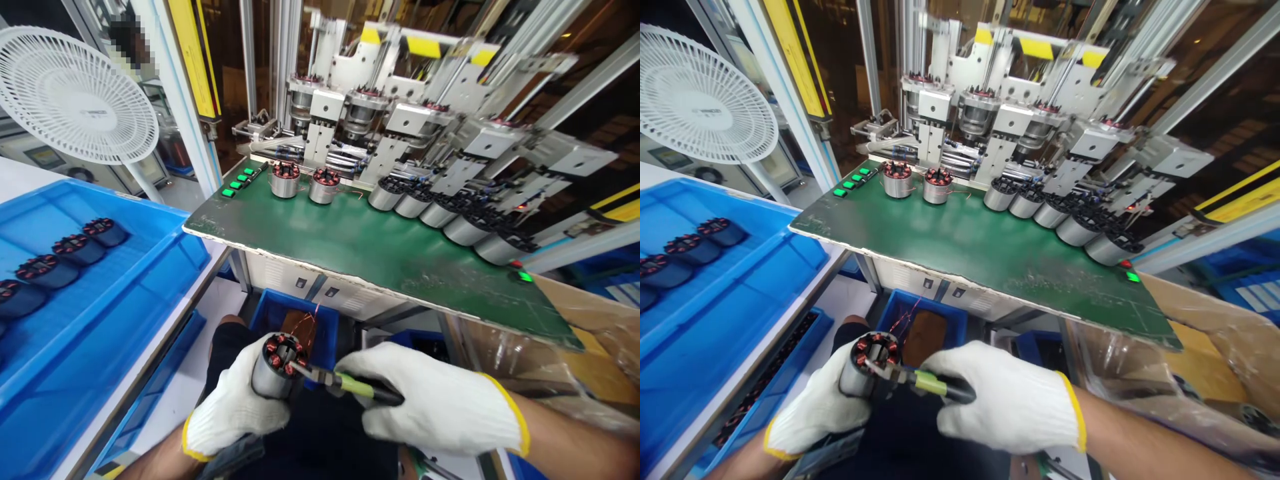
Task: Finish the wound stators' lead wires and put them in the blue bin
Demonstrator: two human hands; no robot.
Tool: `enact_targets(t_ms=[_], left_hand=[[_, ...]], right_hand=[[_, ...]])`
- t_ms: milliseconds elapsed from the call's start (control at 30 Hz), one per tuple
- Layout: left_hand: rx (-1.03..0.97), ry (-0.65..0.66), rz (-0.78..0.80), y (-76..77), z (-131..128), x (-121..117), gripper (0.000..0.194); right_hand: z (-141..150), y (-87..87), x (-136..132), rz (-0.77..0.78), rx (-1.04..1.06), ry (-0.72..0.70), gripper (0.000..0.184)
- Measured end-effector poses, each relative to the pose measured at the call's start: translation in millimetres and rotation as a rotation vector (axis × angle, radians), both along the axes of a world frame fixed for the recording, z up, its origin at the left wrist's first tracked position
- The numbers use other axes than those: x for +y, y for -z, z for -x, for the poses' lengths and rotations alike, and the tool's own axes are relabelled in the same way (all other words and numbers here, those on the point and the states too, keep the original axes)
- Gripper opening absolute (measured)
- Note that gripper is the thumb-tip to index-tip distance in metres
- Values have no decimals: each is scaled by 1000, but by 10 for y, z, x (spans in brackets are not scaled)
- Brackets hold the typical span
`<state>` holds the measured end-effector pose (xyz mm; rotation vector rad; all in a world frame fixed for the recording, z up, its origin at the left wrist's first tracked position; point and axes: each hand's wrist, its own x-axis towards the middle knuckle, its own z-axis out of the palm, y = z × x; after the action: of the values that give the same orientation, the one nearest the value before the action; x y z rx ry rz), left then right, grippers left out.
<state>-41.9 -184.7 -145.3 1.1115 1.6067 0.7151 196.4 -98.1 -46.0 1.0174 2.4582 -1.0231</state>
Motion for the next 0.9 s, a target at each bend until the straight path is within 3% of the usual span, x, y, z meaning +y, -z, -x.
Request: enact_targets(t_ms=[133,200,400,600,800,900], left_hand=[[68,-10,-130,-108,7,-54,77],[100,-19,-149,-160,4,-78,79],[160,-7,-247,-174,-15,-127,79],[181,17,-249,-169,-10,-157,77],[204,21,-248,-189,-12,-171,75],[204,28,-242,-181,-11,-175,75]], right_hand=[[-116,18,-85,-337,-7,151,60],[-149,59,-129,-406,-80,170,66],[-101,101,-189,-443,-153,143,72],[-64,66,-219,-461,-147,104,70],[-21,104,-254,-475,-153,94,55],[-21,97,-236,-359,-95,117,49]])
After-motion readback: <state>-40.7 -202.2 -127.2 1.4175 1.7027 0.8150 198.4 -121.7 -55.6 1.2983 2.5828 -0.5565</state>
